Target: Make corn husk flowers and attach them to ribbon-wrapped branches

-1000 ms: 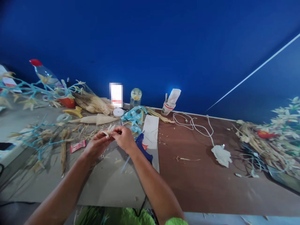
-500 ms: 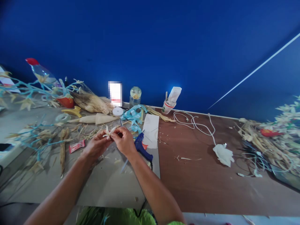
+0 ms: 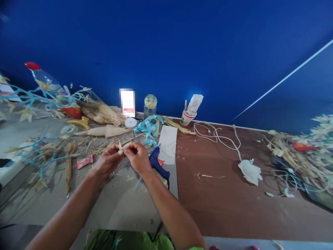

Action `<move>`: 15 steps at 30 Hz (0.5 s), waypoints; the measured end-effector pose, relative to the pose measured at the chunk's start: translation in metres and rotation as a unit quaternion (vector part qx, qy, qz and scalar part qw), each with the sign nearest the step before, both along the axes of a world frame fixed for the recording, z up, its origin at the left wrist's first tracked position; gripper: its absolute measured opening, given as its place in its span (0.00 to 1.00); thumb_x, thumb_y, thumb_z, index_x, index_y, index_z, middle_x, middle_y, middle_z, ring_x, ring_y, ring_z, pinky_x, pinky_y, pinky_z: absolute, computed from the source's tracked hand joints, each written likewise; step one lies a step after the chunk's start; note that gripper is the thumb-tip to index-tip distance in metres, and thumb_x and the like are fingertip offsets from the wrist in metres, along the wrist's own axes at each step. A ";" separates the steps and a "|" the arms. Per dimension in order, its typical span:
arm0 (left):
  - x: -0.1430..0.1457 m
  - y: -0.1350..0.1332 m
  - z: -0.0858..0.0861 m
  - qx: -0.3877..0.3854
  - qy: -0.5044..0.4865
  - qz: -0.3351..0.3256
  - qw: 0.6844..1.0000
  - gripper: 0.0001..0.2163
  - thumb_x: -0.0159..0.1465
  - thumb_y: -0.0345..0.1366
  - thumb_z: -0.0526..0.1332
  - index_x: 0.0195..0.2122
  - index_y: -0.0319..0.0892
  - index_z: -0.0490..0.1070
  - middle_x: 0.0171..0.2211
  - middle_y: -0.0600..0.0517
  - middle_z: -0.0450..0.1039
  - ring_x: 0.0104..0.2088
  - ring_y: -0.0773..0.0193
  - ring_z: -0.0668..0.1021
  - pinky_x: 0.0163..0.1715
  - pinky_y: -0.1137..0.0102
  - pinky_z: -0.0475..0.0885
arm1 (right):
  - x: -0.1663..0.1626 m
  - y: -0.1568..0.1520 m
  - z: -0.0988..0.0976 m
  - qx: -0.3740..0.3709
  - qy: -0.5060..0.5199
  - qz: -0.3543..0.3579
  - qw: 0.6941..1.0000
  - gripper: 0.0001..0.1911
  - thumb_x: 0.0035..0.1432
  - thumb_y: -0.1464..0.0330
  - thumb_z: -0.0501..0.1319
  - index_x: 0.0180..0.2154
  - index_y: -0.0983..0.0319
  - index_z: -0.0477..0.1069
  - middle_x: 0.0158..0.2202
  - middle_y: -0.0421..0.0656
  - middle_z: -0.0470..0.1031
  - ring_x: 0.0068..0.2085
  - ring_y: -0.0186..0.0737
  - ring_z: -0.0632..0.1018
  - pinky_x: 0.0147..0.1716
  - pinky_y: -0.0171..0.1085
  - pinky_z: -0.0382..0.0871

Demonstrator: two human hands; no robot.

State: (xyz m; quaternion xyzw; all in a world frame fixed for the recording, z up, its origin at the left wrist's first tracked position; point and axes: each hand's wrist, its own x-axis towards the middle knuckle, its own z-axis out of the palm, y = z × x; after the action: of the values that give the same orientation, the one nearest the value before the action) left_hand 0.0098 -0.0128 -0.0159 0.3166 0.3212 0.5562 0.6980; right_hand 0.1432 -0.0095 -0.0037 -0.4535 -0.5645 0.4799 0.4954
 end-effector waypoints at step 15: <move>-0.002 0.002 -0.005 -0.002 0.008 -0.038 0.999 0.12 0.45 0.30 0.71 0.31 0.38 0.74 0.28 0.51 0.76 0.31 0.67 0.76 0.37 0.72 0.67 | 0.004 0.002 0.001 -0.008 -0.001 -0.002 1.000 0.07 0.49 0.65 0.60 0.23 0.62 0.68 0.23 0.37 0.69 0.28 0.33 0.69 0.31 0.33 0.64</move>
State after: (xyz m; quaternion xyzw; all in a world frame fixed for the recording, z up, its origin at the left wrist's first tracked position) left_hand 0.0076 -0.0113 -0.0210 0.3319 0.3151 0.5260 0.7168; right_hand 0.1468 -0.0076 -0.0024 -0.4592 -0.5604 0.4828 0.4919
